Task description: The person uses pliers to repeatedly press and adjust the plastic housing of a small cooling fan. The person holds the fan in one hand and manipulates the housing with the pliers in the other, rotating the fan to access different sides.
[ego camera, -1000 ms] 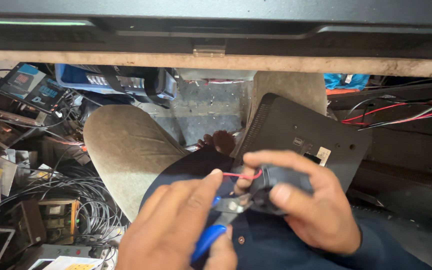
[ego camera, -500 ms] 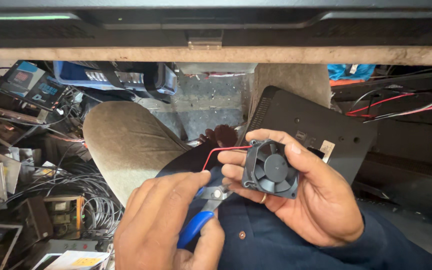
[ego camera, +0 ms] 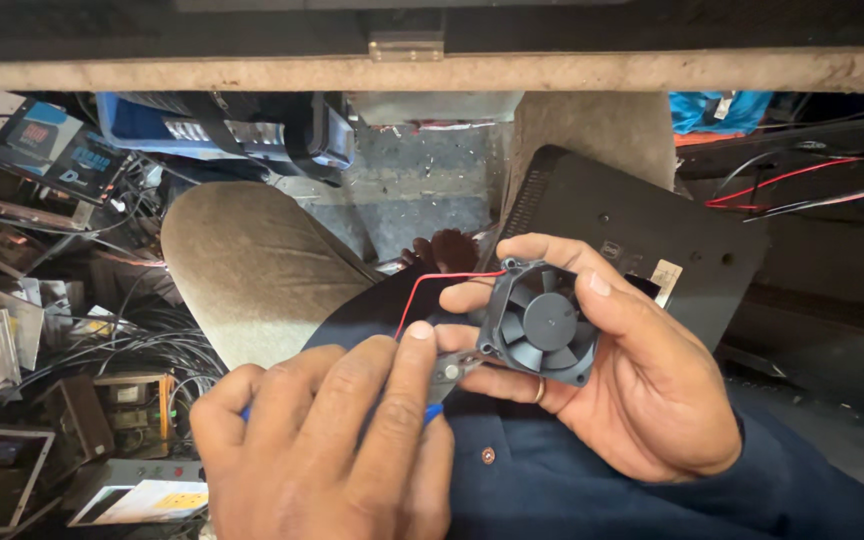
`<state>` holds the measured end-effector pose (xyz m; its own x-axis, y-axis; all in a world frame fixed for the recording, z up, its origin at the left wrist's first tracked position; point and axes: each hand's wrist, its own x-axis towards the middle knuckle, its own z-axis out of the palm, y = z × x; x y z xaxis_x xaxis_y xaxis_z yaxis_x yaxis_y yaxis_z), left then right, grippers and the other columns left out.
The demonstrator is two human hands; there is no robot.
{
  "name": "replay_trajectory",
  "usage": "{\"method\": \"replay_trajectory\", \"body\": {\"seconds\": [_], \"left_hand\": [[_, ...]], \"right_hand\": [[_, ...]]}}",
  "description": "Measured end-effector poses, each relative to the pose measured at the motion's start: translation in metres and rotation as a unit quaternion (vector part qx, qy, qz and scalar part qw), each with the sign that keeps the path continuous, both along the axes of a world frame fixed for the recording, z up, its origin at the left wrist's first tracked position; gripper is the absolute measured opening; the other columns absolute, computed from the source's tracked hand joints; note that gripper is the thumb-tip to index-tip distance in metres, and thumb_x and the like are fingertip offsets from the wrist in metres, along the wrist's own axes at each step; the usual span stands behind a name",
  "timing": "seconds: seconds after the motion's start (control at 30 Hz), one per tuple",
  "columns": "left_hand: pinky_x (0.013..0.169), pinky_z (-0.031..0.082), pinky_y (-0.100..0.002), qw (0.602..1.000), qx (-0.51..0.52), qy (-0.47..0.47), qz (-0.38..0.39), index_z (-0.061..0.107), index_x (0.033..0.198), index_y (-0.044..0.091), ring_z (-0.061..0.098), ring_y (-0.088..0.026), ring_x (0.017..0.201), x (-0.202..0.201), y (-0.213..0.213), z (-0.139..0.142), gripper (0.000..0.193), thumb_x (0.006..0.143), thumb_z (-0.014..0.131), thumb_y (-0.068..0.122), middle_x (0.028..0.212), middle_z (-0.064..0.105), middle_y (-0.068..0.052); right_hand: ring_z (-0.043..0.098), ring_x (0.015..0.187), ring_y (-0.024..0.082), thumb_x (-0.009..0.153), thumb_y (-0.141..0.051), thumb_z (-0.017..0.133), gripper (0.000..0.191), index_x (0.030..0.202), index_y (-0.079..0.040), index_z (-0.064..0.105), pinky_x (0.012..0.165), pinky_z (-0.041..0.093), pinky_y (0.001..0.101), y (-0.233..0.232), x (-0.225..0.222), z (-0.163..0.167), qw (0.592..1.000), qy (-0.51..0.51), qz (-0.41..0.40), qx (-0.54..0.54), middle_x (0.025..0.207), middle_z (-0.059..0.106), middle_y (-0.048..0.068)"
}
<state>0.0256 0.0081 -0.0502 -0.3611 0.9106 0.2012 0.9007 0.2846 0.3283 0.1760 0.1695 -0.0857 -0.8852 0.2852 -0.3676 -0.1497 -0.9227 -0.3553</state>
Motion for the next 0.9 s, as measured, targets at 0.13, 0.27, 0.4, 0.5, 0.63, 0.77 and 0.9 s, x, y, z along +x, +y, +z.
{"method": "replay_trajectory", "body": {"seconds": [0.13, 0.27, 0.4, 0.5, 0.63, 0.77, 0.9], "left_hand": [[0.084, 0.038, -0.045, 1.0, -0.008, 0.009, -0.004, 0.074, 0.119, 0.006, 0.066, -0.02, 0.089, 0.001, 0.004, 0.005, 0.049, 0.074, 0.074, 0.027, 0.105, 0.071, -0.002], [0.08, 0.041, -0.043, 1.0, -0.022, -0.006, -0.01, 0.075, 0.117, 0.006, 0.067, -0.02, 0.085, 0.001, 0.008, 0.008, 0.048, 0.074, 0.075, 0.028, 0.102, 0.071, -0.004], [0.079, 0.043, -0.042, 1.0, -0.022, 0.007, -0.001, 0.076, 0.114, 0.004, 0.067, -0.021, 0.084, 0.006, 0.01, 0.011, 0.045, 0.074, 0.073, 0.024, 0.1, 0.072, -0.005], [0.08, 0.043, -0.041, 0.999, -0.016, 0.037, 0.013, 0.076, 0.112, 0.002, 0.067, -0.022, 0.085, 0.011, 0.012, 0.012, 0.041, 0.076, 0.072, 0.022, 0.099, 0.072, -0.006], [0.079, 0.044, -0.042, 0.999, -0.017, 0.04, 0.025, 0.076, 0.111, 0.0, 0.067, -0.022, 0.084, 0.013, 0.015, 0.014, 0.04, 0.076, 0.071, 0.021, 0.099, 0.072, -0.007], [0.077, 0.043, -0.042, 1.0, -0.006, 0.026, 0.013, 0.075, 0.11, -0.002, 0.066, -0.023, 0.083, 0.014, 0.015, 0.015, 0.043, 0.075, 0.07, 0.023, 0.097, 0.071, -0.009], [0.075, 0.044, -0.042, 0.999, 0.001, 0.033, -0.003, 0.074, 0.108, -0.004, 0.064, -0.024, 0.079, 0.012, 0.016, 0.012, 0.044, 0.074, 0.069, 0.023, 0.093, 0.069, -0.01]], "right_hand": [[0.053, 0.135, 0.046, 0.112, -0.026, 0.034, 0.048, 0.152, 0.001, 0.034, 0.108, 0.048, 0.0618, 0.0, 0.002, -0.002, 1.0, -0.012, 0.005, 0.007, 0.147, 0.049, 0.035], [0.054, 0.134, 0.048, 0.111, -0.026, 0.035, 0.049, 0.152, 0.001, 0.034, 0.108, 0.048, 0.0622, 0.0, 0.003, -0.004, 0.999, -0.036, 0.0, 0.015, 0.148, 0.049, 0.037], [0.052, 0.135, 0.05, 0.112, -0.026, 0.036, 0.048, 0.152, 0.002, 0.034, 0.107, 0.049, 0.0593, -0.002, 0.005, -0.004, 1.0, -0.014, -0.002, 0.022, 0.149, 0.047, 0.038], [0.051, 0.136, 0.052, 0.112, -0.026, 0.036, 0.049, 0.152, 0.002, 0.035, 0.106, 0.05, 0.0566, -0.002, 0.006, -0.004, 0.999, -0.02, -0.007, 0.03, 0.15, 0.046, 0.039], [0.05, 0.136, 0.056, 0.112, -0.026, 0.036, 0.049, 0.152, 0.003, 0.035, 0.105, 0.051, 0.056, -0.003, 0.007, -0.008, 0.999, -0.022, -0.018, 0.029, 0.149, 0.046, 0.041], [0.051, 0.135, 0.057, 0.114, -0.026, 0.036, 0.049, 0.153, 0.004, 0.036, 0.104, 0.052, 0.0553, -0.003, 0.008, -0.01, 0.999, -0.014, -0.027, 0.017, 0.148, 0.046, 0.043], [0.053, 0.133, 0.058, 0.113, -0.026, 0.035, 0.05, 0.151, 0.005, 0.037, 0.102, 0.053, 0.0556, -0.003, 0.009, -0.011, 0.999, -0.034, -0.026, 0.029, 0.146, 0.047, 0.043]]}}
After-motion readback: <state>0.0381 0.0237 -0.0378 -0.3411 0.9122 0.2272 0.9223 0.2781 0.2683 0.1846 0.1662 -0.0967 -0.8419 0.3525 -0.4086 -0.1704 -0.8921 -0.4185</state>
